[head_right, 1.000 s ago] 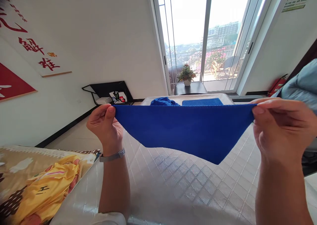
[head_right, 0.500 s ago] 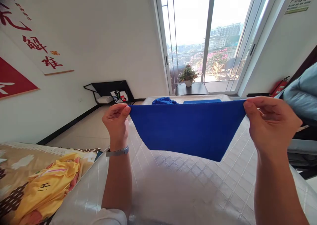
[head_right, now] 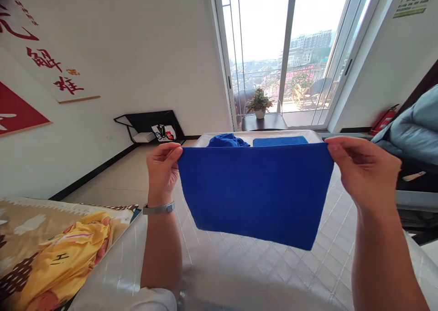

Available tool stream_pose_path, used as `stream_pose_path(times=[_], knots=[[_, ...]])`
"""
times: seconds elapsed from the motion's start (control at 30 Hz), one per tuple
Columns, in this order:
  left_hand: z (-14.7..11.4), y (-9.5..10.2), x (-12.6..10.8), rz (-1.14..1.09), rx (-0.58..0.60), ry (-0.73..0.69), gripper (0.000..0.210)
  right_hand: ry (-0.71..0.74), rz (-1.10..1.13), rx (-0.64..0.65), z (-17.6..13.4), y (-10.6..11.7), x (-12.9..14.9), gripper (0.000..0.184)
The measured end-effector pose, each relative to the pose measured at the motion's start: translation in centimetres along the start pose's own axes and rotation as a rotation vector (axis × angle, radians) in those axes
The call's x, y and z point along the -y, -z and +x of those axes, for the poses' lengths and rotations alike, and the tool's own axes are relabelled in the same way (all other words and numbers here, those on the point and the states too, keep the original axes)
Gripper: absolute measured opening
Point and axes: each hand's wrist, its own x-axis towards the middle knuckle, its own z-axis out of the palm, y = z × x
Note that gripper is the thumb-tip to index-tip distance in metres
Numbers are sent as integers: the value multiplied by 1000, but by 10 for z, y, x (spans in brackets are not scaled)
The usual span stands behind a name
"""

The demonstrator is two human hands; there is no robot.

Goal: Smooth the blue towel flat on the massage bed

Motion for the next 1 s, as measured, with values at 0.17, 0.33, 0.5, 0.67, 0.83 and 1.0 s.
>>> stream_pose_path(times=[0.17,0.33,0.5,0.67,0.83,1.0], knots=[[-16,9,101,202,602,497,39,-334,-163,544,-9,-39,-69,33],[-49,-1,176,476,594,559,32,-413,-356,743,-48,-77,-145,22],[-52,-1,190,595,636,457,24,-332,-489,713,-62,-84,-166,32],[-52,-2,192,610,601,393,19,-302,-566,747,-59,-83,-174,32],[-57,-5,196,640,587,320,18,-266,-645,693,-66,-88,-179,34],[-58,-5,195,666,589,298,15,-158,-702,642,-80,-95,-173,38]])
